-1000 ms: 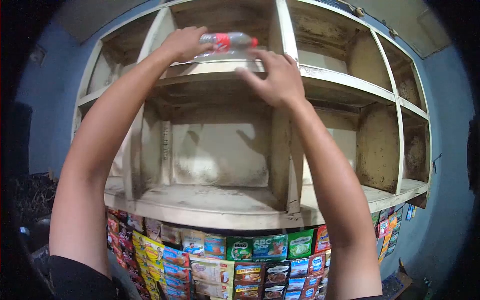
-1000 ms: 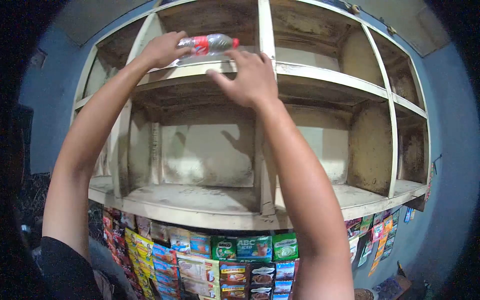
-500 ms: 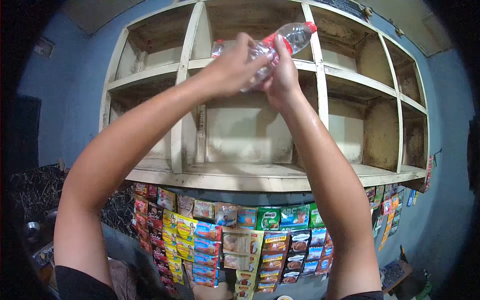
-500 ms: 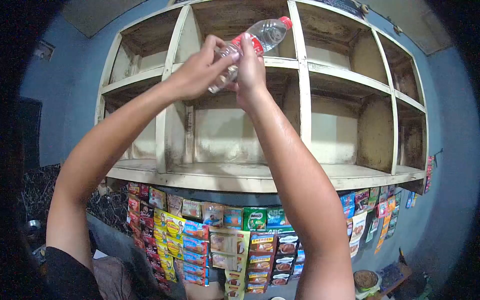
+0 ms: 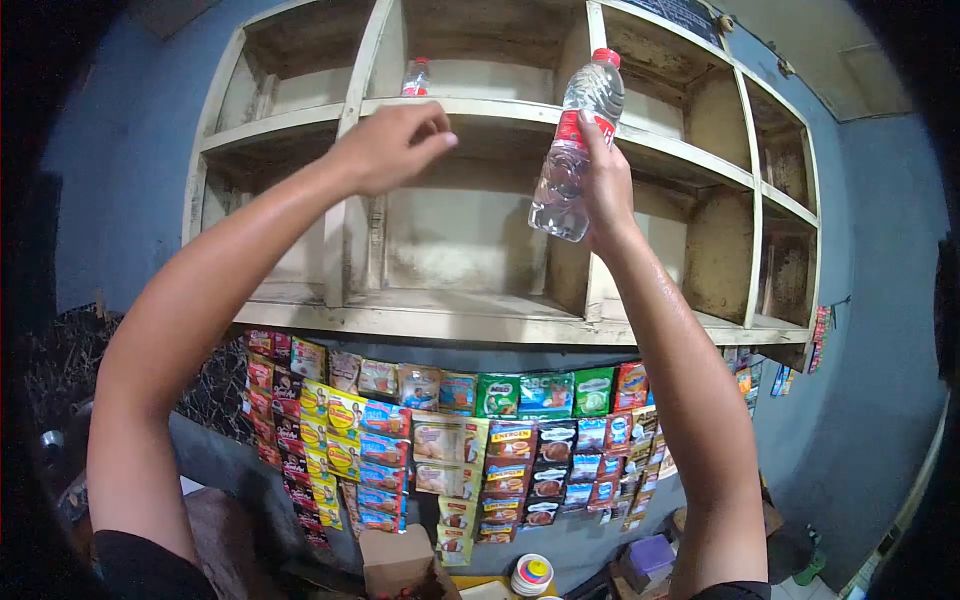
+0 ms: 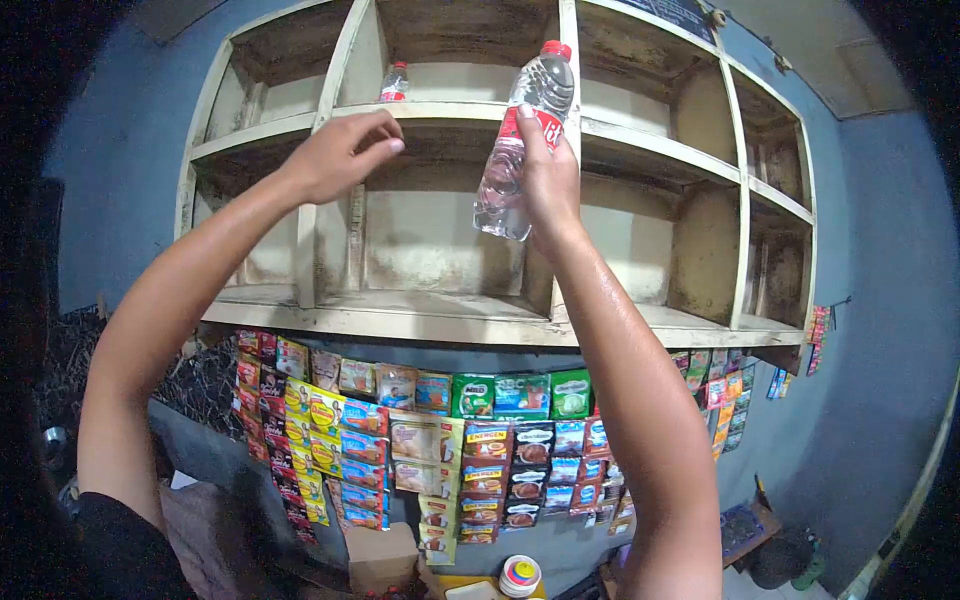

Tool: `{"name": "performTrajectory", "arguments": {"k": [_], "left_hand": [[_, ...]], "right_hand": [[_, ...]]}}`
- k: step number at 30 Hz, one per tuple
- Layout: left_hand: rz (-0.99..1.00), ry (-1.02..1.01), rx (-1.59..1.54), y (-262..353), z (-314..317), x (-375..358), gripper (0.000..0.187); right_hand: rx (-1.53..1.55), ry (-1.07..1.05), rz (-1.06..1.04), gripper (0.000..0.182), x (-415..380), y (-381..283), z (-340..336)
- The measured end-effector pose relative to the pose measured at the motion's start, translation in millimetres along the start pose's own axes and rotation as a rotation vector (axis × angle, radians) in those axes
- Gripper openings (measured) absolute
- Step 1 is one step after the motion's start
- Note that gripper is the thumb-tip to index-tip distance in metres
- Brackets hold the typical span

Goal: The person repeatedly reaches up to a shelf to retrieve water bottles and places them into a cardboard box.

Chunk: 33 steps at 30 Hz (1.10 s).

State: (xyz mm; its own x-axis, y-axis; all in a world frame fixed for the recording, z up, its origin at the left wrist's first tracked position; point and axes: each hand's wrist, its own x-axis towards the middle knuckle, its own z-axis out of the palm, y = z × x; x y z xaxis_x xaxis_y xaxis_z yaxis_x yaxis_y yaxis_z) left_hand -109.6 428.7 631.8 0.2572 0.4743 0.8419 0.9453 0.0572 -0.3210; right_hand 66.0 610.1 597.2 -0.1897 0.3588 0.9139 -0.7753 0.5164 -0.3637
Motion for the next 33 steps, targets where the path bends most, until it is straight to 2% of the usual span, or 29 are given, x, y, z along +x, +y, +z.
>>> {"name": "performTrajectory", "arguments": {"k": [3,6,9,13,16,18,20,22,23,24,26,28,29,30,31,32,33], "left_hand": [[-0.076,0.16,-0.057,-12.8,-3.9,14.2,0.026],[-0.135,0.268,-0.024,-33.8,-0.2,25.4,0.026],[-0.205,0.341,0.013,-47.6,5.5,31.9,0.028],[-0.273,0.338,0.061,-72.0,14.6,49.7,0.031],[-0.313,0.357,0.111,-99.9,16.9,75.7,0.033],[-0.404,0.347,0.142,-112.1,17.7,93.7,0.033],[-0.358,0.363,0.154,-131.2,17.2,112.2,0.034],[-0.473,0.317,0.172,-154.0,19.2,134.7,0.043],[-0.512,0.254,0.276,-158.0,18.8,143.7,0.045],[-0.505,0.166,0.323,-168.6,18.7,153.4,0.057],[-0.639,-0.024,0.265,-182.5,17.4,174.1,0.071],[-0.693,-0.11,0.108,-202.4,22.0,190.9,0.088],[-0.864,-0.28,0.03,-216.3,23.0,207.6,0.094],[-0.92,-0.384,-0.009,-216.5,22.3,215.2,0.094],[-0.856,-0.455,-0.056,-232.1,25.9,226.5,0.094],[-0.795,-0.529,-0.099,-251.9,33.4,234.6,0.093],[-0.795,-0.53,-0.091,-258.1,41.4,236.7,0.093]], "right_hand": [[-0.093,0.025,-0.025,0.04,1.0,-8.6,-12.4],[-0.093,-0.068,-0.012,0.041,-0.6,-11.0,-27.0],[-0.103,-0.046,-0.014,0.041,-7.3,-7.3,-38.8],[-0.114,-0.078,-0.013,0.042,-8.5,-1.5,-44.3],[-0.104,-0.103,-0.021,0.043,6.4,27.2,-53.8],[-0.085,-0.102,-0.033,0.044,1.1,32.1,-51.6],[-0.036,-0.169,0.039,0.044,0.7,41.5,-50.9],[-0.036,-0.204,0.042,0.049,7.6,59.3,-53.9],[-0.029,-0.202,0.072,0.05,6.9,61.4,-51.7],[-0.019,-0.198,0.109,0.052,2.9,64.0,-49.5],[-0.001,-0.215,0.11,0.048,-0.8,69.7,-50.3],[0.04,-0.305,0.065,0.045,5.3,88.7,-59.8],[0.045,-0.313,0.069,0.044,5.9,93.0,-61.8],[0.054,-0.313,0.076,0.043,4.2,100.1,-62.7],[0.175,-0.299,0.209,0.042,-1.4,99.0,-59.1],[0.093,-0.327,0.026,0.041,6.4,117.6,-60.9],[0.035,-0.321,-0.023,0.04,7.0,122.3,-57.6]]}}
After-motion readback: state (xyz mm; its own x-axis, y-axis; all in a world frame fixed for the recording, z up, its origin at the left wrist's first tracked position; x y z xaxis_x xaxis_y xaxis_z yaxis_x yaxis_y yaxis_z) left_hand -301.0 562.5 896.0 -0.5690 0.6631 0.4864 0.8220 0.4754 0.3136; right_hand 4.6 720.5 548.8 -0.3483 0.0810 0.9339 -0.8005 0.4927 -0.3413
